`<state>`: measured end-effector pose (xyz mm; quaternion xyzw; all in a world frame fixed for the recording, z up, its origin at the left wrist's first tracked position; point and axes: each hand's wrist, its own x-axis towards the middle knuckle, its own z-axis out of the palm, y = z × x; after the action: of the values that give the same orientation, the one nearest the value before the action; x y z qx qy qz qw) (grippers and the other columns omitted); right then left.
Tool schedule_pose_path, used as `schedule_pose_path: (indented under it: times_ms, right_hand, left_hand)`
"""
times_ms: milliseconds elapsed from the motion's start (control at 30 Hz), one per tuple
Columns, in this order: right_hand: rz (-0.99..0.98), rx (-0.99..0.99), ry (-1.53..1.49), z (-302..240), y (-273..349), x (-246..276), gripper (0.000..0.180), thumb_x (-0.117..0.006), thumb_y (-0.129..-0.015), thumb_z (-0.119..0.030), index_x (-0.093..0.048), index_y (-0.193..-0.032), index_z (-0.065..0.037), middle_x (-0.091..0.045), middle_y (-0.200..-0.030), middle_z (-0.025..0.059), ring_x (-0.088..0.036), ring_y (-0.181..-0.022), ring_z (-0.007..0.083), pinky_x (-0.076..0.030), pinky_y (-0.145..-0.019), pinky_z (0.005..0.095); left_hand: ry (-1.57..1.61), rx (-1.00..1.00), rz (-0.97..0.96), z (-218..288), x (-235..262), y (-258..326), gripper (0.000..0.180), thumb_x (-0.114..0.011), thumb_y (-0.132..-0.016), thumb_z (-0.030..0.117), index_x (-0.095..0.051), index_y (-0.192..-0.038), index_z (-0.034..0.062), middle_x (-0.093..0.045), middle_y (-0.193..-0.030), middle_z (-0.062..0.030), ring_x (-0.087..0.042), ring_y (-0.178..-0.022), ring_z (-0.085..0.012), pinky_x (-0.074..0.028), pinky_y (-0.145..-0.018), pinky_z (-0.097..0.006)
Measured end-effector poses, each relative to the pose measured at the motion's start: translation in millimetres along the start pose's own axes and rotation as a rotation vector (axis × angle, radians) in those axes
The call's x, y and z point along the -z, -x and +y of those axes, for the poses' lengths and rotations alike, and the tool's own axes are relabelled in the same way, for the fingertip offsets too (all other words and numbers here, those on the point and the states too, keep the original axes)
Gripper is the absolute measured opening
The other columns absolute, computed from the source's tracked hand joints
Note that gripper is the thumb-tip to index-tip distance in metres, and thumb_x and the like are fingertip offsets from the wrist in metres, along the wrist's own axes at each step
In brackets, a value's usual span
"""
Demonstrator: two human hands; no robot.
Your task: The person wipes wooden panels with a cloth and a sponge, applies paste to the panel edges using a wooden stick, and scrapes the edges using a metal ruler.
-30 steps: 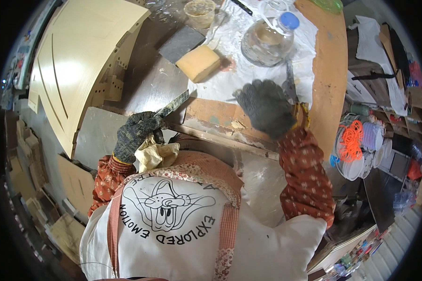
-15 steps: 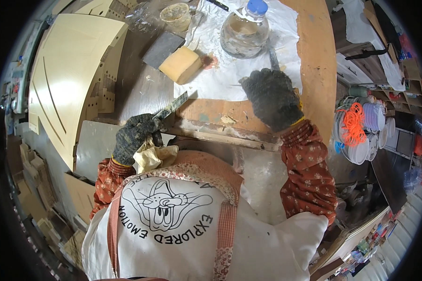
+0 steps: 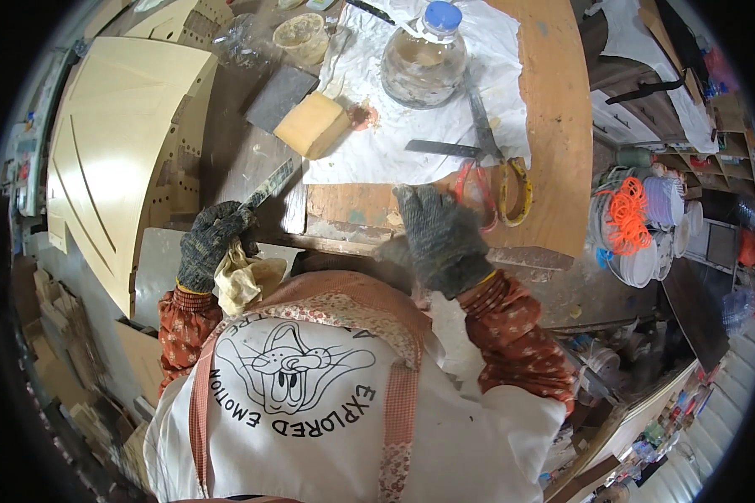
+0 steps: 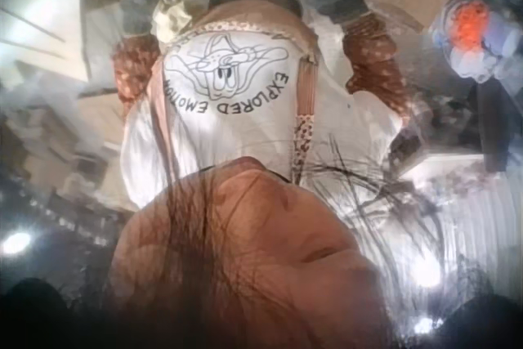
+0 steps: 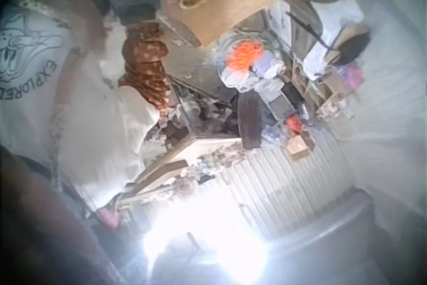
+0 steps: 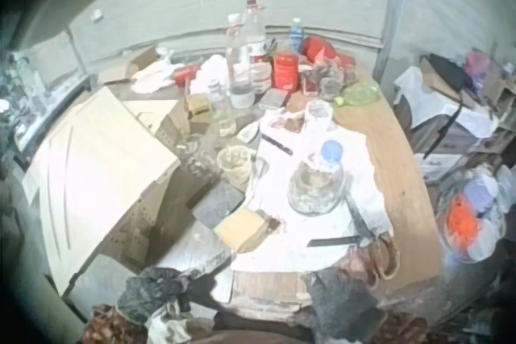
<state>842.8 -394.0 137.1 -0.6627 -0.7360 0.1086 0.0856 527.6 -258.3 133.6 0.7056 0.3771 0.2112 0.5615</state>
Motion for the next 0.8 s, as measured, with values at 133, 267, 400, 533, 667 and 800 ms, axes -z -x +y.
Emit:
schedule_pose_path:
  times_ms: [133,267,400,533,667,800]
  right_hand:
    - [0.024,-0.115,-0.128,-15,3,-17,0.064,-0.072,-0.073,-0.036,-0.052,-0.123,-0.002,-0.056,-0.098,0.0161,-0.057,-0.092,0.0319,-0.047,-0.077,0.0441]
    - [0.029,-0.095,-0.15,-16,11,-42,0.048,-0.062,-0.078,-0.021,-0.051,-0.121,-0.004,-0.054,-0.1,0.0162,-0.057,-0.089,0.0319,-0.049,-0.07,0.0421]
    - [0.011,-0.067,-0.058,-30,22,-50,0.04,-0.053,-0.077,-0.009,-0.05,-0.117,-0.005,-0.052,-0.104,0.0153,-0.056,-0.089,0.0319,-0.048,-0.07,0.0424]
    - [0.14,-0.083,0.06,-39,29,-58,0.036,-0.054,-0.078,-0.009,-0.053,-0.114,-0.005,-0.054,-0.105,0.0156,-0.057,-0.086,0.0327,-0.049,-0.069,0.042]
    - [0.402,-0.301,-0.29,-39,35,-57,0.022,-0.057,-0.083,-0.009,-0.059,-0.104,-0.005,-0.059,-0.091,0.0105,-0.058,-0.076,0.022,-0.048,-0.062,0.0339]
    - [0.435,-0.864,-1.452,-54,52,-31,0.013,-0.056,-0.089,-0.01,-0.062,-0.099,-0.004,-0.059,-0.078,0.0018,-0.053,-0.062,0.0091,-0.044,-0.053,0.0235]
  left_hand:
    - [0.269,0.499,-0.026,25,-5,-11,0.025,-0.058,-0.088,0.016,-0.063,-0.102,-0.0045,-0.062,-0.073,-0.0091,-0.061,-0.057,-0.0144,-0.05,-0.054,-0.026]
    - [0.267,0.506,-0.02,25,-5,-11,0.023,-0.056,-0.089,0.018,-0.063,-0.089,-0.0037,-0.062,-0.065,-0.0082,-0.059,-0.055,-0.0152,-0.048,-0.053,-0.026]
    - [0.282,0.485,-0.067,22,2,-5,0.024,-0.056,-0.089,0.018,-0.064,-0.092,-0.0041,-0.062,-0.064,-0.0081,-0.059,-0.056,-0.0149,-0.048,-0.053,-0.025]
    - [0.102,0.137,-0.171,9,3,4,0.035,-0.056,-0.091,0.012,-0.054,-0.121,-0.0061,-0.064,-0.081,-0.0075,-0.06,-0.062,-0.011,-0.05,-0.058,-0.023]
    - [0.205,0.183,-0.246,8,2,3,0.032,-0.055,-0.091,0.01,-0.055,-0.118,-0.0061,-0.065,-0.082,-0.0084,-0.061,-0.063,-0.0118,-0.051,-0.058,-0.024]
    - [0.003,0.029,-0.316,-4,8,20,0.023,-0.055,-0.091,0.011,-0.062,-0.105,-0.0056,-0.067,-0.082,-0.0077,-0.061,-0.064,-0.0122,-0.052,-0.059,-0.025]
